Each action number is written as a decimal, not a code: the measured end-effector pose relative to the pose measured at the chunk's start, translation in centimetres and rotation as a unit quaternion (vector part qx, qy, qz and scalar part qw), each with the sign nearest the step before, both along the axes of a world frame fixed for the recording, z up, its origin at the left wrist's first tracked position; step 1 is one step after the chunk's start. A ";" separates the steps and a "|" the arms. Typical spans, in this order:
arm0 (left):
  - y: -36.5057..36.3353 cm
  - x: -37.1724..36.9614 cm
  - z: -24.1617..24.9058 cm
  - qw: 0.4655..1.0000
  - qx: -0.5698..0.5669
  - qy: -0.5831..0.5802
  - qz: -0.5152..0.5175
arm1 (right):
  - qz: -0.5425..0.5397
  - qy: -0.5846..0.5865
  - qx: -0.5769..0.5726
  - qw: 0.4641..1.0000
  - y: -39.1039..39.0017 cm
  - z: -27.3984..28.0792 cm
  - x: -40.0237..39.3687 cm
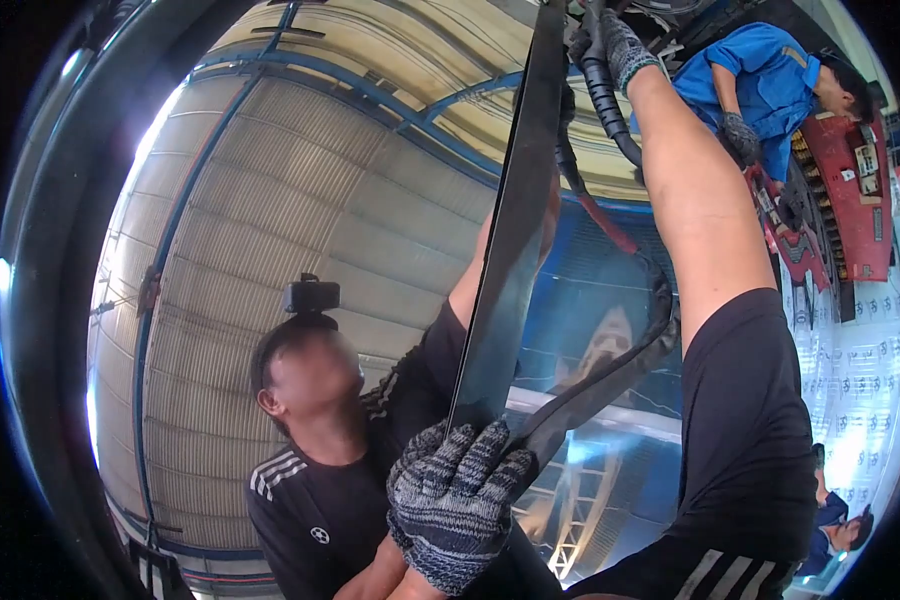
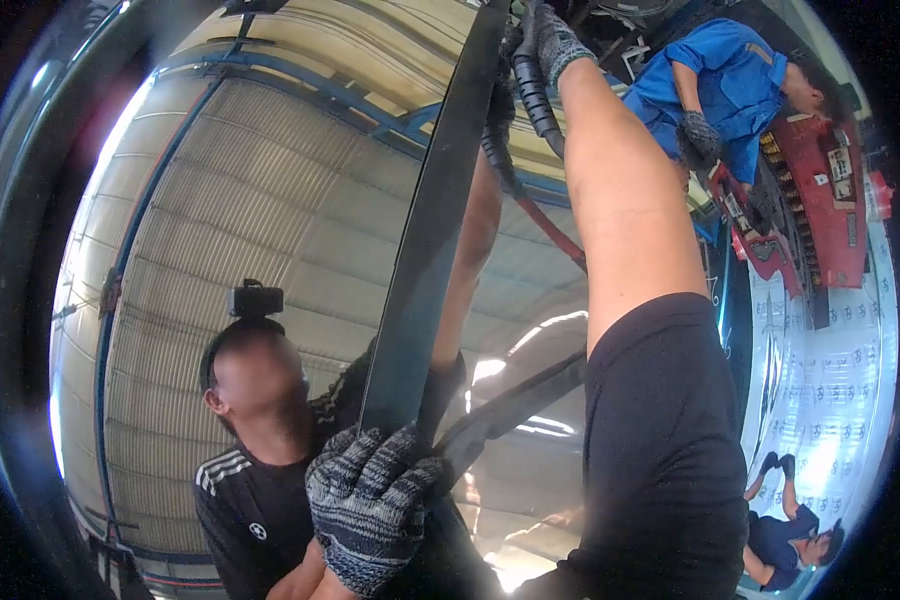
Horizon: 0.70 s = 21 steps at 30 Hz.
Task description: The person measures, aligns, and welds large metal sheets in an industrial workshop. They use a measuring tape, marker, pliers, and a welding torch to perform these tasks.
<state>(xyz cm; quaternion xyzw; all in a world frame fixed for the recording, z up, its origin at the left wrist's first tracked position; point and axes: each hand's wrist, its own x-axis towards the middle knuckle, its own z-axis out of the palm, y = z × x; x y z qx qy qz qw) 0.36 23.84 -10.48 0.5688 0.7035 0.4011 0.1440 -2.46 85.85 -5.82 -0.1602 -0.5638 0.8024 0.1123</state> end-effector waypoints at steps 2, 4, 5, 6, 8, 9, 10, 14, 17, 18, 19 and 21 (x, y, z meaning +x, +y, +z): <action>-0.1 0.1 -0.2 1.000 -0.001 -0.002 0.000 | 0.042 0.013 -0.026 0.999 0.1 0.0 0.0; -0.2 0.1 -0.5 1.000 -0.002 -0.005 0.002 | 0.087 0.024 -0.051 0.995 0.1 0.0 0.1; -0.3 0.1 -0.5 1.000 -0.003 -0.005 0.002 | 0.087 0.024 -0.053 0.994 -0.5 -0.2 -0.3; -0.4 0.1 -0.6 1.000 -0.004 -0.006 0.001 | -0.116 -0.066 0.043 0.990 -1.0 -0.4 -0.6; -0.5 0.0 -0.7 1.000 -0.004 -0.005 0.003 | 0.079 0.061 -0.012 0.995 -1.1 -0.5 -1.4; -0.7 0.2 -0.5 1.000 -0.005 -0.004 0.003 | 0.079 0.062 -0.014 0.995 -1.0 -0.6 -0.9; -0.8 0.2 -0.5 1.000 -0.006 -0.004 0.006 | -0.130 -0.036 0.037 0.990 -0.8 -0.9 -0.7; -1.0 0.3 -0.3 1.000 -0.004 -0.008 0.003 | -0.347 -0.153 0.146 0.914 -2.2 -0.6 -0.7; -1.0 0.3 0.0 1.000 0.001 -0.007 0.001 | -0.321 -0.151 0.127 0.926 -1.2 -0.9 -0.5; -1.0 0.3 0.1 1.000 0.002 -0.007 0.001 | -0.291 -0.144 0.074 0.943 -0.7 -1.1 -0.5; -1.0 0.3 0.2 1.000 0.003 -0.007 0.000 | -0.292 -0.144 0.074 0.943 -0.2 -1.3 -0.2; -0.9 0.3 0.2 1.000 0.006 -0.007 -0.001 | -0.311 -0.138 0.109 0.934 -2.0 -0.5 -0.4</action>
